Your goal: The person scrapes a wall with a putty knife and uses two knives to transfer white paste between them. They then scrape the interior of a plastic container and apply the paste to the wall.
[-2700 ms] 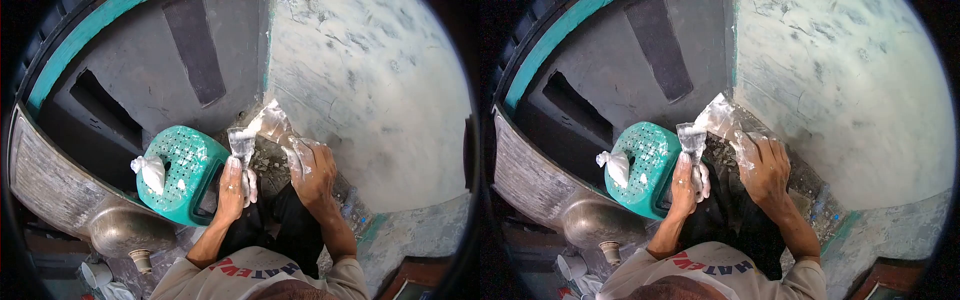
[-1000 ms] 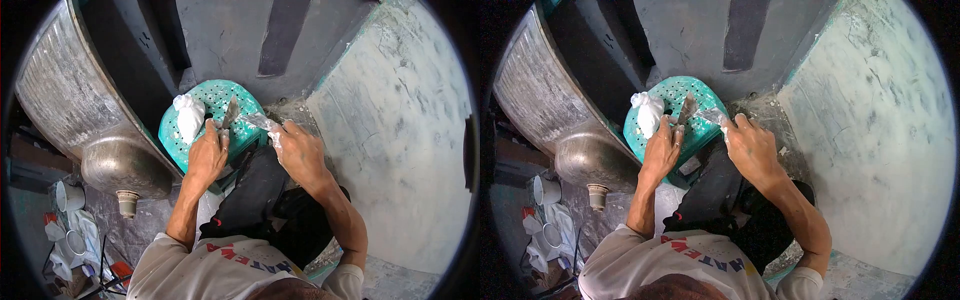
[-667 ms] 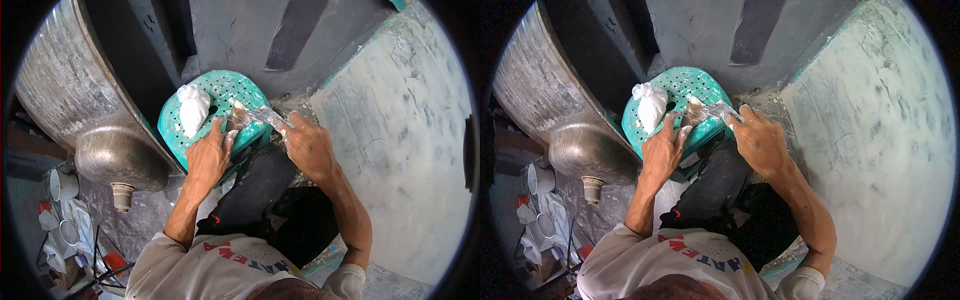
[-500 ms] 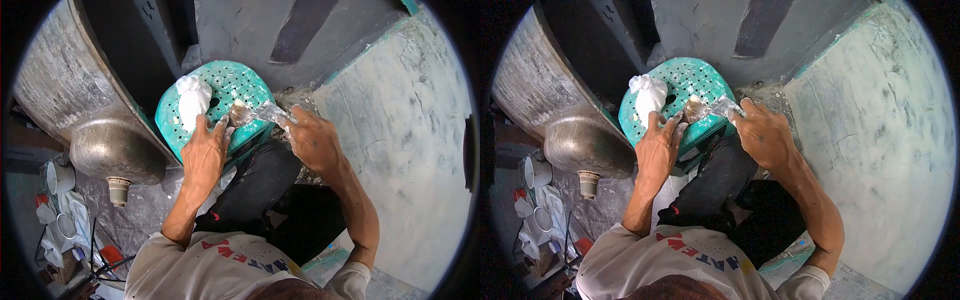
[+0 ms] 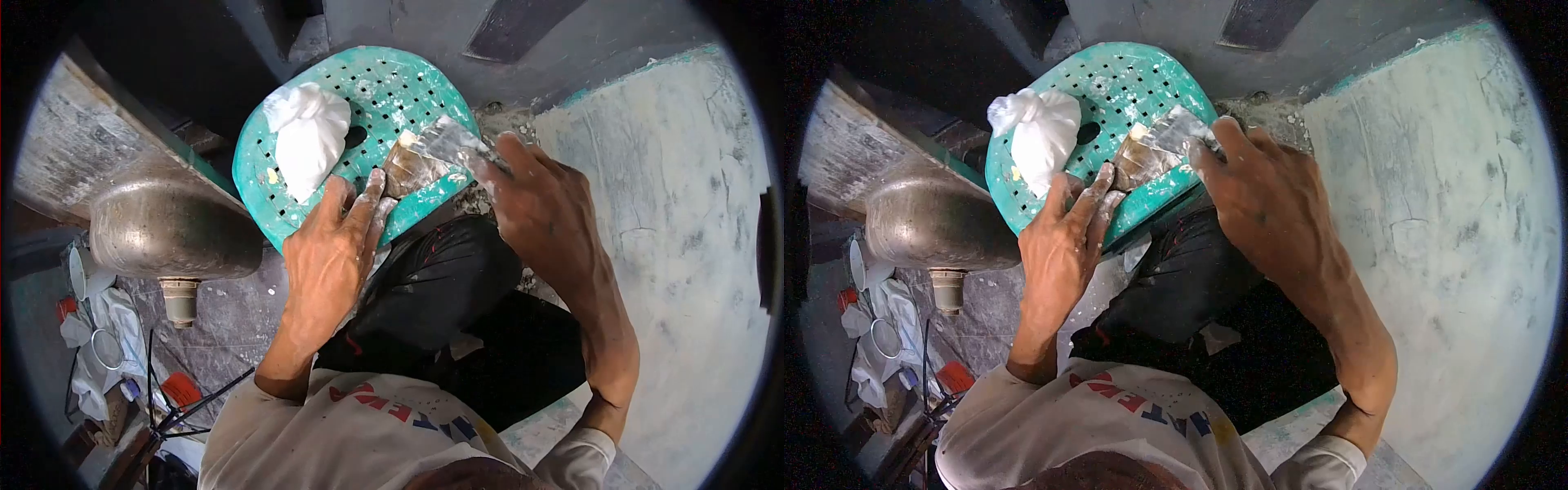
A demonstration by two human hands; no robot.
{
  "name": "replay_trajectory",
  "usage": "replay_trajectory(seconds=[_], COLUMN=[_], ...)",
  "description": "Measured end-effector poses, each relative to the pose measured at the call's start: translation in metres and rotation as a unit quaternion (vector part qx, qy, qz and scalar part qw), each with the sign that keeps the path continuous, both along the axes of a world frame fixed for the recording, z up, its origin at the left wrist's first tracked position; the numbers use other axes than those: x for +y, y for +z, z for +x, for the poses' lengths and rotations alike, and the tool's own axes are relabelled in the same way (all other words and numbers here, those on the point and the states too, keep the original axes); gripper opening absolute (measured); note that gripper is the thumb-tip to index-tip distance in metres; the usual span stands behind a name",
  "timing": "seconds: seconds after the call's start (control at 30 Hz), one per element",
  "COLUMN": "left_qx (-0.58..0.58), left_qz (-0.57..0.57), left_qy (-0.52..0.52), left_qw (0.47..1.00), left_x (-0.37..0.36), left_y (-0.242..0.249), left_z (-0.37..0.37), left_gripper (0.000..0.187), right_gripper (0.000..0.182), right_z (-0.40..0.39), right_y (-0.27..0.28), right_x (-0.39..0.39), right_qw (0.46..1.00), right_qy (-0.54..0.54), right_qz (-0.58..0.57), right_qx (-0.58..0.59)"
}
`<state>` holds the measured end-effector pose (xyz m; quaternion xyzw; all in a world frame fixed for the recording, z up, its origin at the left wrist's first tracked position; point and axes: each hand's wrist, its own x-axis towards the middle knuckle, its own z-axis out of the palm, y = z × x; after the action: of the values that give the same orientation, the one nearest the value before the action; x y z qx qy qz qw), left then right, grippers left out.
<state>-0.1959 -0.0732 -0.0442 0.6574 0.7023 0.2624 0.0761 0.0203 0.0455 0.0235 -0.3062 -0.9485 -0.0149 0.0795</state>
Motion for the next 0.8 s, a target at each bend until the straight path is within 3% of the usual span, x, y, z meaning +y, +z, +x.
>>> replay_trajectory(seconds=[0.17,0.27,0.47,0.53,0.67,0.73,0.8], left_qx=[0.001,0.003,0.007,0.005,0.008,0.02,0.03], left_qz=[-0.007,0.013,0.016,0.008,0.022,0.012,0.026], left_qy=[-0.003,-0.005,-0.01,-0.008,-0.009,-0.004,-0.012], left_qw=[1.0,1.0,1.0,1.0,1.0,1.0,0.999], left_x=[0.001,0.003,0.0,0.001,0.0,0.001,0.001], left_y=[-0.004,-0.003,-0.005,-0.001,-0.007,-0.004,-0.007], left_z=[-0.004,-0.002,-0.003,-0.003,-0.003,-0.001,-0.002], left_gripper=[0.042,0.042,0.041,0.04,0.039,0.039,0.039], right_gripper=[0.021,0.018,0.022,0.024,0.023,0.021,0.018], right_z=[-0.007,-0.007,-0.012,-0.011,-0.01,-0.016,-0.014], right_y=[0.008,-0.002,0.0,-0.016,0.0,-0.013,-0.013], right_x=[-0.006,-0.002,-0.011,-0.004,-0.013,-0.004,0.004], right_qw=[0.998,0.999,0.998,0.996,0.999,0.993,0.995], right_qy=[-0.039,-0.007,-0.041,0.014,-0.028,-0.012,-0.029], right_qz=[-0.014,0.05,0.005,0.053,0.019,-0.04,-0.023], right_qx=[-0.044,-0.001,-0.042,0.064,-0.014,0.113,0.091])
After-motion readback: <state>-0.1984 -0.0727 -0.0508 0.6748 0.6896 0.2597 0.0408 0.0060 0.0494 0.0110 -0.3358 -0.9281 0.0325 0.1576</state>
